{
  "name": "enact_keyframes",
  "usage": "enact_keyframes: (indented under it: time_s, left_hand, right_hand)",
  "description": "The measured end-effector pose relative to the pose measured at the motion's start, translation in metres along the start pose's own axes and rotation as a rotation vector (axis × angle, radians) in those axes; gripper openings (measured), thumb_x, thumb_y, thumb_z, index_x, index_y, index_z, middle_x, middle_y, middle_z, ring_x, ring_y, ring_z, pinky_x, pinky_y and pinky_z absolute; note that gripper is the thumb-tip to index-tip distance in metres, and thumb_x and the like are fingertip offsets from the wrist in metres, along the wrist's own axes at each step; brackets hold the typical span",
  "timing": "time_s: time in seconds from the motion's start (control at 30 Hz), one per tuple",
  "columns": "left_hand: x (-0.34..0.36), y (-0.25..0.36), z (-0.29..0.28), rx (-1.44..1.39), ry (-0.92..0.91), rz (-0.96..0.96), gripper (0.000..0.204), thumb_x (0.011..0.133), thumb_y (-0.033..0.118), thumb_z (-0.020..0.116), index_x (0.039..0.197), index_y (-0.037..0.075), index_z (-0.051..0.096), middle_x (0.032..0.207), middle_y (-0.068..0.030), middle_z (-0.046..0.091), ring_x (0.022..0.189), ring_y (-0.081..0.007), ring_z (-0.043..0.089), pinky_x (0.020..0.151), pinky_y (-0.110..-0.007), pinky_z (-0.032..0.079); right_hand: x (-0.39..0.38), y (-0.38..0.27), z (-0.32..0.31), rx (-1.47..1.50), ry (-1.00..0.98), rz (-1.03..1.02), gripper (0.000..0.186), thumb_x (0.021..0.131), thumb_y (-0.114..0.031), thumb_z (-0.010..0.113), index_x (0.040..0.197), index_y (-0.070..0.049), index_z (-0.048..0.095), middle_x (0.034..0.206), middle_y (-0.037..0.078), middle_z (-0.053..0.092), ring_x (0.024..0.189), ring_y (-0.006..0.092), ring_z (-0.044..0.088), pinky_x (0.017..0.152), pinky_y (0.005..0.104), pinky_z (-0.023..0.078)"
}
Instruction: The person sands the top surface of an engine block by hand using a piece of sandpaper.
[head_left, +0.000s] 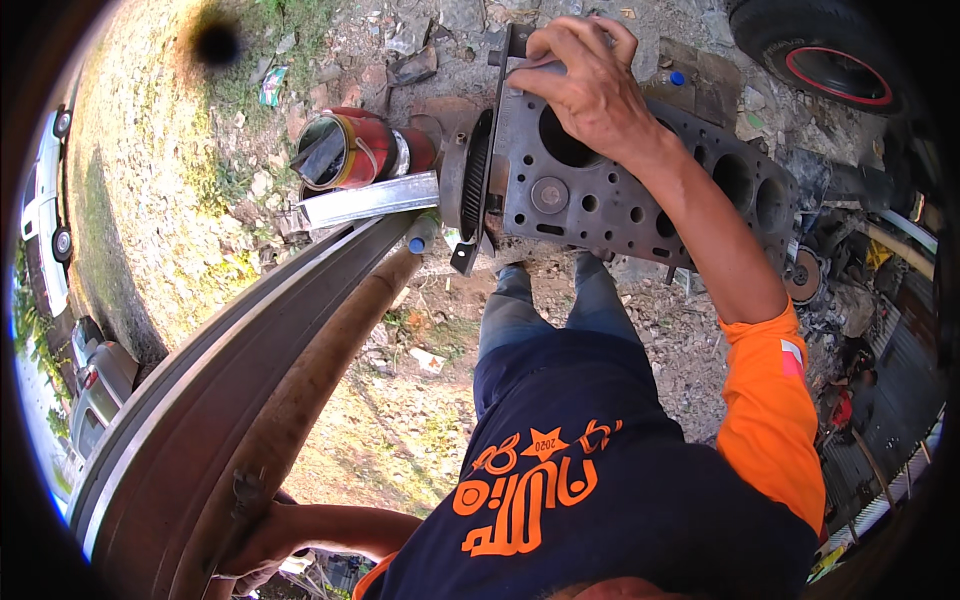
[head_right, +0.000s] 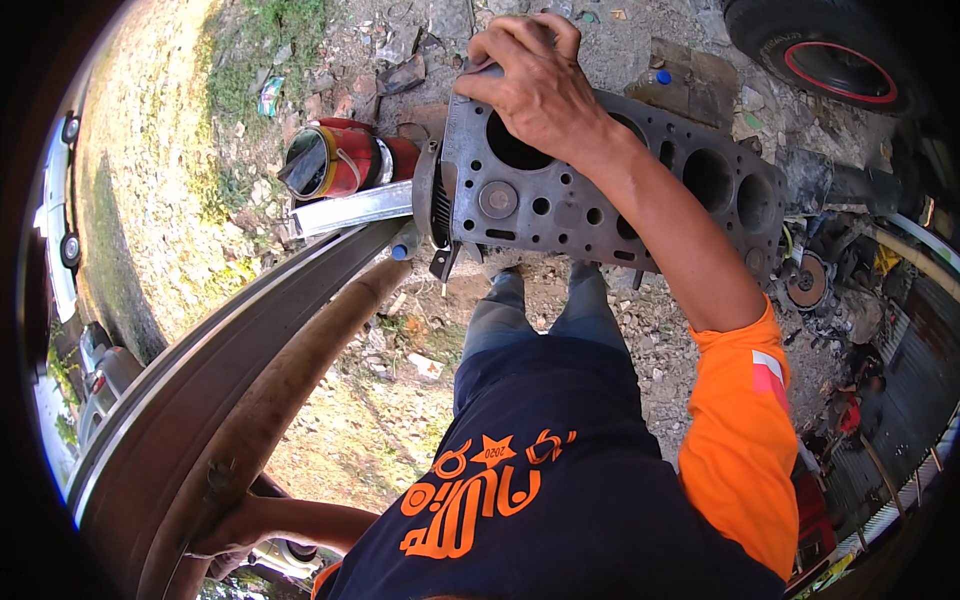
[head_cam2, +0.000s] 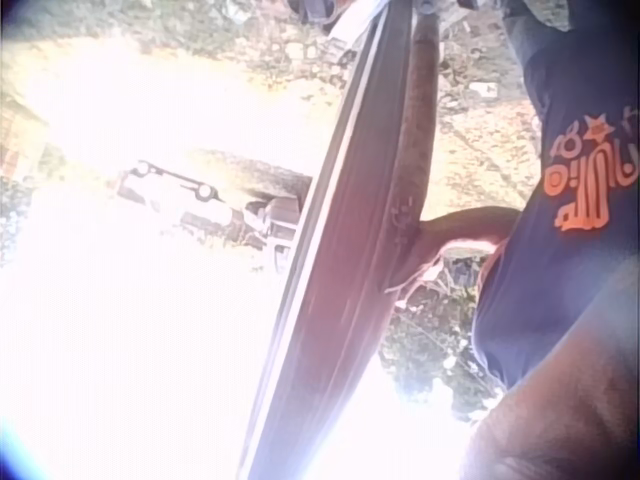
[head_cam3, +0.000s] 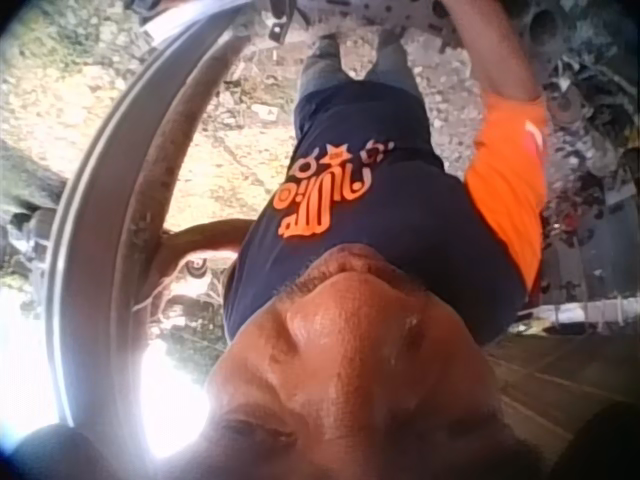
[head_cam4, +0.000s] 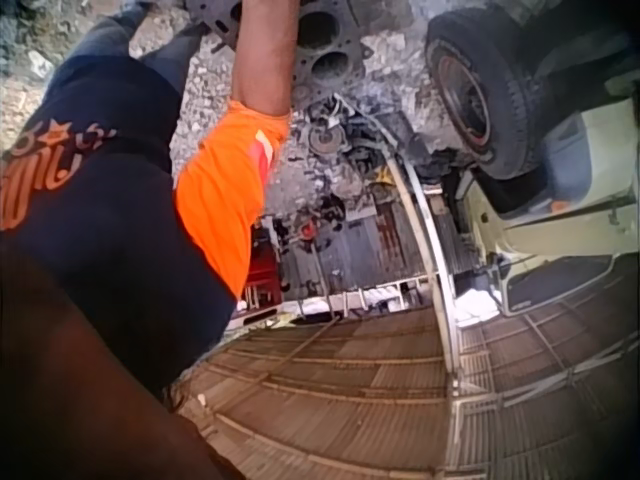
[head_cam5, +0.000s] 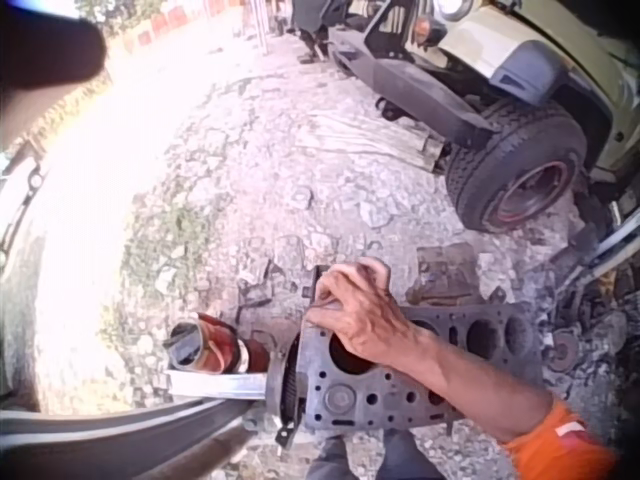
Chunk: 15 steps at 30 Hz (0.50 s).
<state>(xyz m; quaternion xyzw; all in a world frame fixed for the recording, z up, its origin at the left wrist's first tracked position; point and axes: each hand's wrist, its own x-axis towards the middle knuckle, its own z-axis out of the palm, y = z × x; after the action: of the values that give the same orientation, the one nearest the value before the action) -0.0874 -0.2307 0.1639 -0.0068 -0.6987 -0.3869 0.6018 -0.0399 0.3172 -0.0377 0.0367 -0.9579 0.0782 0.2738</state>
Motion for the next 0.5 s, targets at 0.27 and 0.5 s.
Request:
enact_keyframes:
  time_s: [0.27,0.5]
  left_hand:
    - [-0.01,0.012,0.01,-0.016,0.114,-0.132,0.049,0.095,0.027,0.071,0.137,0.011,0.051,0.13,-0.0223,0.065,0.106,-0.038,0.073,0.088,-0.06,0.067]
    - [-0.01,0.014,0.014,-0.028,0.154,-0.136,0.05,0.096,0.028,0.069,0.137,0.008,0.05,0.128,-0.0228,0.066,0.108,-0.0392,0.072,0.089,-0.06,0.066]
  right_hand:
    - [-0.001,-0.001,-0.001,-0.027,-0.016,-0.028,0.023,0.086,-0.007,0.071,0.096,-0.024,0.082,0.118,-0.002,0.065,0.13,0.0183,0.054,0.117,0.0486,0.021]
    - [0.002,-0.013,-0.001,0.037,-0.013,-0.035,0.021,0.085,-0.007,0.072,0.094,-0.024,0.082,0.113,-0.003,0.063,0.127,0.0176,0.055,0.116,0.0497,0.022]
